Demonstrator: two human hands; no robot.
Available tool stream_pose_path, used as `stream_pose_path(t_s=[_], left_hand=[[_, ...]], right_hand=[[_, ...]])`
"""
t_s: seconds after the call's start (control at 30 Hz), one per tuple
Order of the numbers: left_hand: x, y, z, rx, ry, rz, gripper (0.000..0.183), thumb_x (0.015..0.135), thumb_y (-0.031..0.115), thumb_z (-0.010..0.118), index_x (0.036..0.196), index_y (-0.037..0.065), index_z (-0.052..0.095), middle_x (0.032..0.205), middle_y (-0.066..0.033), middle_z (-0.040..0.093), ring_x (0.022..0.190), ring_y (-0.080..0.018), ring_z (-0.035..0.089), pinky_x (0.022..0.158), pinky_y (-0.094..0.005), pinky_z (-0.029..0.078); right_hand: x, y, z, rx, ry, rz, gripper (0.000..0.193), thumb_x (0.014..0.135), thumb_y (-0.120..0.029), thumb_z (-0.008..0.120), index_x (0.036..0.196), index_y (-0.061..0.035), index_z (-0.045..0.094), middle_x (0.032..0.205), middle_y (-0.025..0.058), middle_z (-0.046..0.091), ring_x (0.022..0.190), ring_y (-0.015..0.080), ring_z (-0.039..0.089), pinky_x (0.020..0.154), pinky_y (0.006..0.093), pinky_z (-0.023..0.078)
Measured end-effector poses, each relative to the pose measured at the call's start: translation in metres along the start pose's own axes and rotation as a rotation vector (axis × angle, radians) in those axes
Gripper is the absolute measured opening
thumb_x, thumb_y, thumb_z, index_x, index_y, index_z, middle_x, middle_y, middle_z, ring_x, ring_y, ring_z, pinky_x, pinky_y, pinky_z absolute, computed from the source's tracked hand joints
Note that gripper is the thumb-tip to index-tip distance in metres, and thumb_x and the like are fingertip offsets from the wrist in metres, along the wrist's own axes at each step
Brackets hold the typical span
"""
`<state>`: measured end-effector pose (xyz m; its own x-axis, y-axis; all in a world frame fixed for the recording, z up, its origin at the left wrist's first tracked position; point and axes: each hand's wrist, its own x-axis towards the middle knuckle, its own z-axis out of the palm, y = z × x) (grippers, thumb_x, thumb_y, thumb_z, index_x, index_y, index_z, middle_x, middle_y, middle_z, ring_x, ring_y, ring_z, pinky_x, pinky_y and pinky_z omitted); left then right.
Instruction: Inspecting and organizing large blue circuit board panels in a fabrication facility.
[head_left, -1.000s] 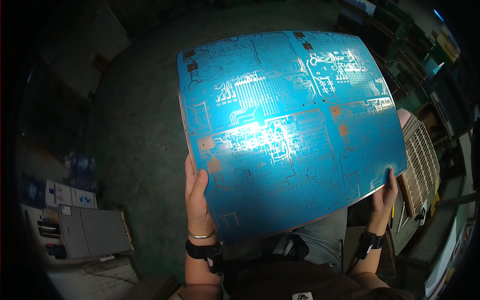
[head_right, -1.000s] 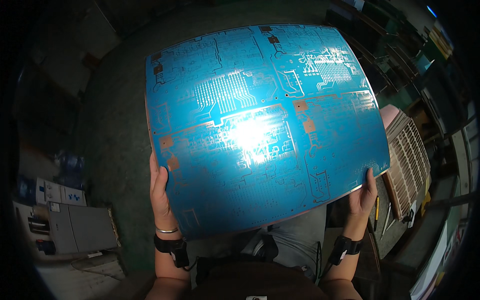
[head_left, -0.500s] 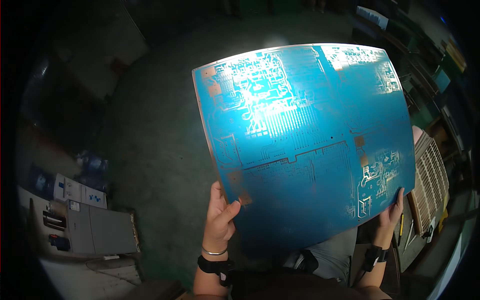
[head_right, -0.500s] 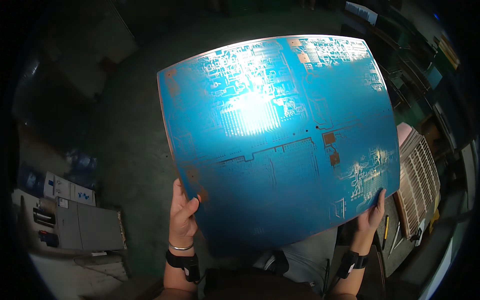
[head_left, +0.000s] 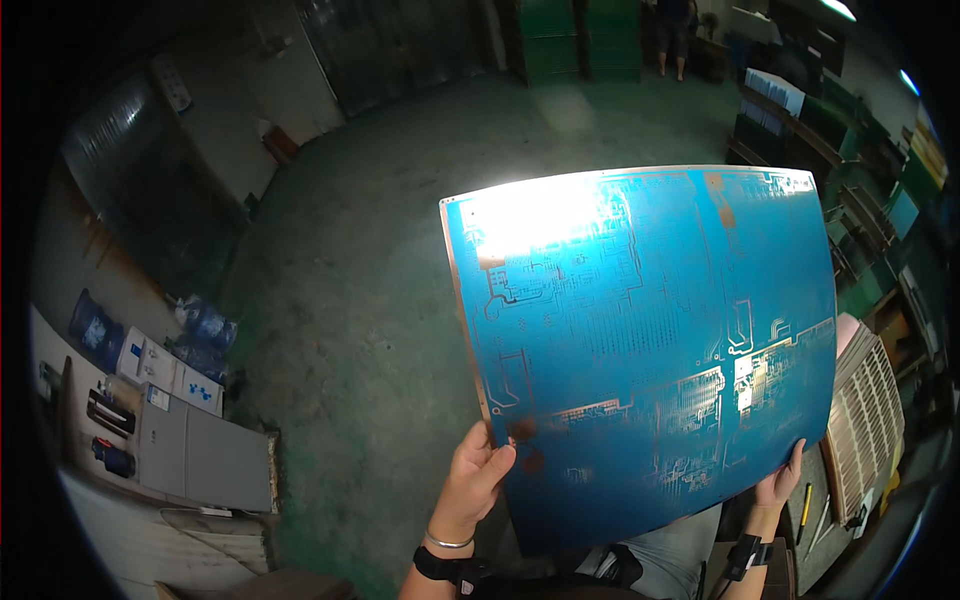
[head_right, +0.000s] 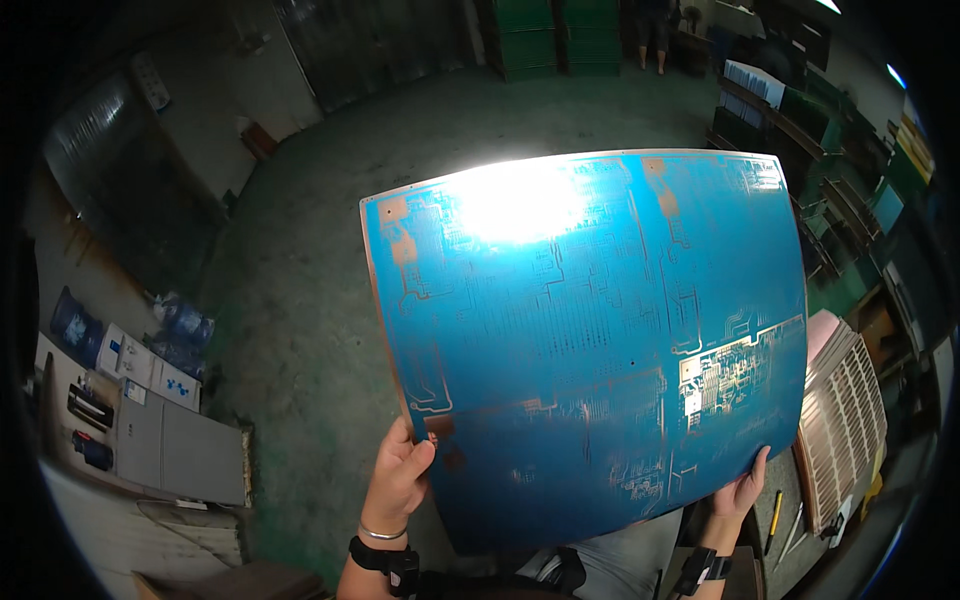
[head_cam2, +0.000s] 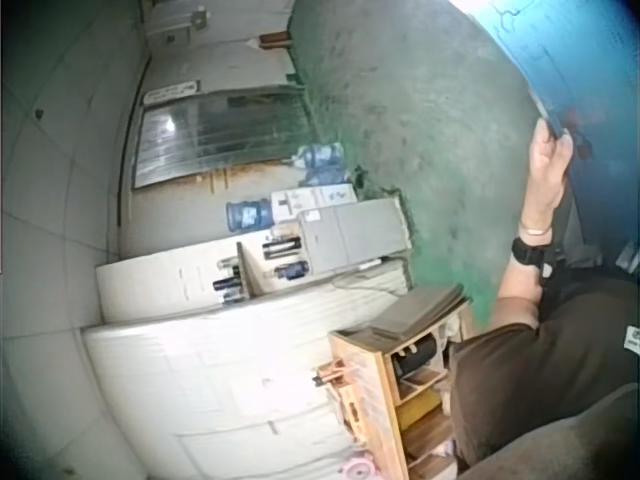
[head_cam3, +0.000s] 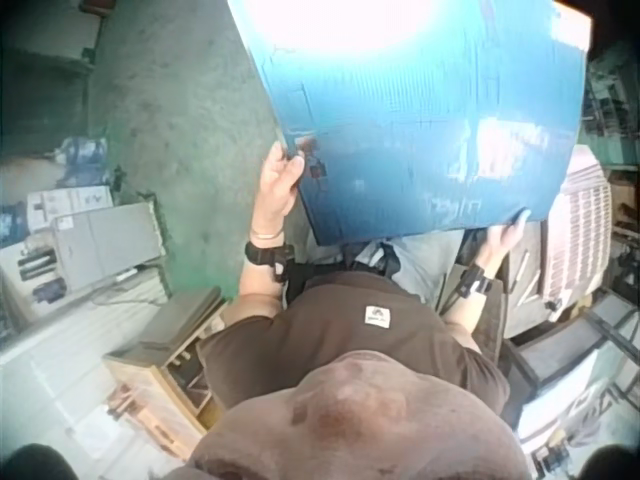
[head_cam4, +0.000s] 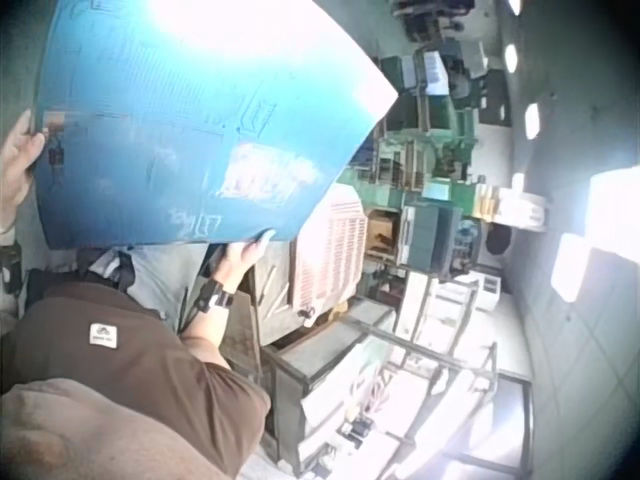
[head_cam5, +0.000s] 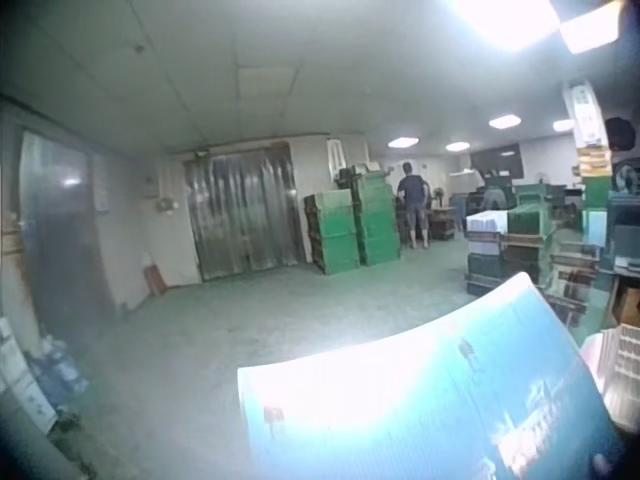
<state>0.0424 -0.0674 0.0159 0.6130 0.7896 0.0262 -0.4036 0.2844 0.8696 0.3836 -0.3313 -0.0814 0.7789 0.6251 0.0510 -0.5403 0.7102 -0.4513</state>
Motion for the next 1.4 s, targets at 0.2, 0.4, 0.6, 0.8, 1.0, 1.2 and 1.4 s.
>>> stream_pose_path(t_s=[0.2, 0.4, 0.6, 0.8, 1.0, 1.2, 1.4], left_hand=[[-0.007, 0.003, 0.001, 0.109, -0.022, -0.018, 0.038, 0.086, 0.015, 0.057, 0.119, 0.001, 0.044, 0.097, 0.0015, 0.049, 0.087, -0.0069, 0.045, 0.079, -0.0225, 0.038], [-0.011, 0.002, 0.004, 0.130, -0.049, -0.016, 0.038, 0.086, 0.018, 0.057, 0.118, 0.002, 0.045, 0.097, 0.0010, 0.049, 0.091, -0.0085, 0.045, 0.081, -0.0241, 0.038], [-0.014, 0.002, 0.002, 0.160, -0.075, -0.007, 0.036, 0.086, 0.019, 0.057, 0.116, 0.003, 0.046, 0.097, 0.0011, 0.048, 0.093, -0.0093, 0.046, 0.082, -0.0254, 0.038], [-0.016, -0.003, -0.002, 0.181, -0.086, 0.006, 0.034, 0.086, 0.019, 0.057, 0.115, 0.004, 0.047, 0.092, 0.0027, 0.046, 0.087, -0.0079, 0.044, 0.077, -0.0228, 0.038], [-0.017, -0.007, -0.005, 0.183, -0.063, -0.007, 0.032, 0.086, 0.018, 0.057, 0.114, 0.005, 0.048, 0.088, 0.0037, 0.044, 0.080, -0.0055, 0.041, 0.070, -0.0192, 0.036], [-0.018, -0.013, -0.010, 0.150, -0.053, -0.008, 0.034, 0.085, 0.015, 0.058, 0.116, 0.005, 0.047, 0.089, 0.0037, 0.046, 0.079, -0.0049, 0.042, 0.070, -0.0186, 0.036], [-0.018, -0.011, -0.011, 0.100, -0.014, 0.019, 0.034, 0.085, 0.010, 0.058, 0.117, 0.004, 0.047, 0.093, 0.0035, 0.050, 0.082, -0.0046, 0.043, 0.073, -0.0189, 0.036]], right_hand=[[0.001, 0.002, -0.006, 0.031, -0.019, 0.012, 0.040, 0.093, -0.025, 0.042, 0.123, 0.0010, 0.042, 0.126, 0.0136, 0.046, 0.114, 0.0246, 0.044, 0.100, 0.0396, 0.031], [0.001, 0.005, -0.002, -0.011, 0.028, 0.003, 0.038, 0.092, -0.027, 0.043, 0.119, 0.0001, 0.047, 0.121, 0.0113, 0.051, 0.109, 0.0223, 0.049, 0.097, 0.0369, 0.035], [0.000, 0.005, -0.007, -0.019, 0.042, 0.007, 0.039, 0.092, -0.028, 0.044, 0.119, -0.0001, 0.047, 0.122, 0.0104, 0.051, 0.109, 0.0224, 0.049, 0.097, 0.0368, 0.035], [-0.001, 0.007, -0.002, -0.042, 0.019, 0.009, 0.039, 0.092, -0.028, 0.045, 0.119, -0.0001, 0.047, 0.121, 0.0103, 0.051, 0.109, 0.0223, 0.049, 0.097, 0.0367, 0.035], [-0.001, 0.010, 0.000, -0.024, 0.051, 0.004, 0.039, 0.091, -0.028, 0.045, 0.118, -0.0001, 0.048, 0.120, 0.0106, 0.051, 0.108, 0.0227, 0.049, 0.097, 0.0374, 0.035], [-0.002, 0.012, 0.004, -0.014, 0.073, 0.000, 0.040, 0.091, -0.029, 0.046, 0.119, 0.0003, 0.047, 0.121, 0.0112, 0.051, 0.109, 0.0236, 0.048, 0.097, 0.0382, 0.035], [-0.003, 0.011, -0.006, 0.026, 0.110, 0.007, 0.041, 0.091, -0.028, 0.046, 0.121, 0.0003, 0.044, 0.123, 0.0121, 0.048, 0.112, 0.0247, 0.046, 0.099, 0.0397, 0.033]])
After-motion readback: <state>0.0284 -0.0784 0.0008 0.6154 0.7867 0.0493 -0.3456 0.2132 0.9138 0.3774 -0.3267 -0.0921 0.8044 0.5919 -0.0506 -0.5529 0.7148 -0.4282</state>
